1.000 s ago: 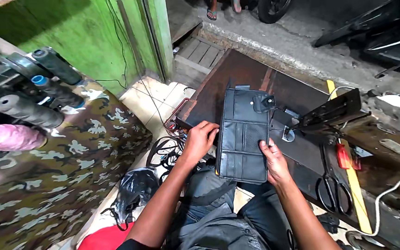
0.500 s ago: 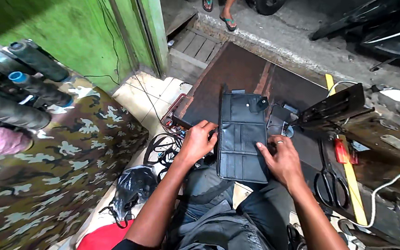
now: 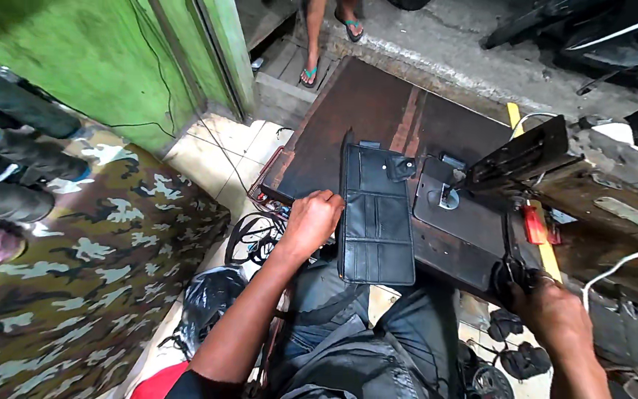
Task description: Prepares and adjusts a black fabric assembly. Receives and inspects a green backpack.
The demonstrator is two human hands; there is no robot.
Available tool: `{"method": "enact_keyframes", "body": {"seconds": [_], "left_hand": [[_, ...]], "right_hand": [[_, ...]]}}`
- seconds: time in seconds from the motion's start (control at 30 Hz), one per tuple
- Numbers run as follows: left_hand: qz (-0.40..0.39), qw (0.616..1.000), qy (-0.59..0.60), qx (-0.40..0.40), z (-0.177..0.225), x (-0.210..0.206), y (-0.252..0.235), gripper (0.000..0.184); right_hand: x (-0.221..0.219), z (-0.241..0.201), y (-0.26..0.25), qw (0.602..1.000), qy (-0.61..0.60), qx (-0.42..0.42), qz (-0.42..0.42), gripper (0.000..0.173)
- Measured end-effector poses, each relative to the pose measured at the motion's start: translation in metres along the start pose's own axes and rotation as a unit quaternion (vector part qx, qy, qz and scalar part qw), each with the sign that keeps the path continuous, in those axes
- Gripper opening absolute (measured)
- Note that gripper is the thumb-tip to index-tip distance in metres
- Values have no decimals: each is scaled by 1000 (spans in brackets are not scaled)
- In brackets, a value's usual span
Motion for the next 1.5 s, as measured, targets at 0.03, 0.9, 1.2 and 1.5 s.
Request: {"method": "enact_keyframes", "body": {"seconds": [0.03,0.9,1.2,1.5], "left_hand": [[-8,1000,-19,-8,1,-2,-1,15],[30,996,13,-81,-6,-7,4,19],[45,992,-37,-111,1,-8,9,17],[19,993,-33,-108,-2,-7,6,17]], "right_hand": [[0,2,-3,1000,2,-13,-17,42],[53,-168,48,835,33,471,282,58],[75,-183,47,810,96,507,279,49],[68,-186,39,798,82,525,283,52]]}}
Point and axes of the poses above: each hand's wrist, its own y-axis away from the middle knuckle, its own x-axis out of the back of the hand, z = x × y, the point moved 6 cm from there along -y, towards the middle knuckle, and after that the axes turned 10 degrees about y, right-handed, at the moved point
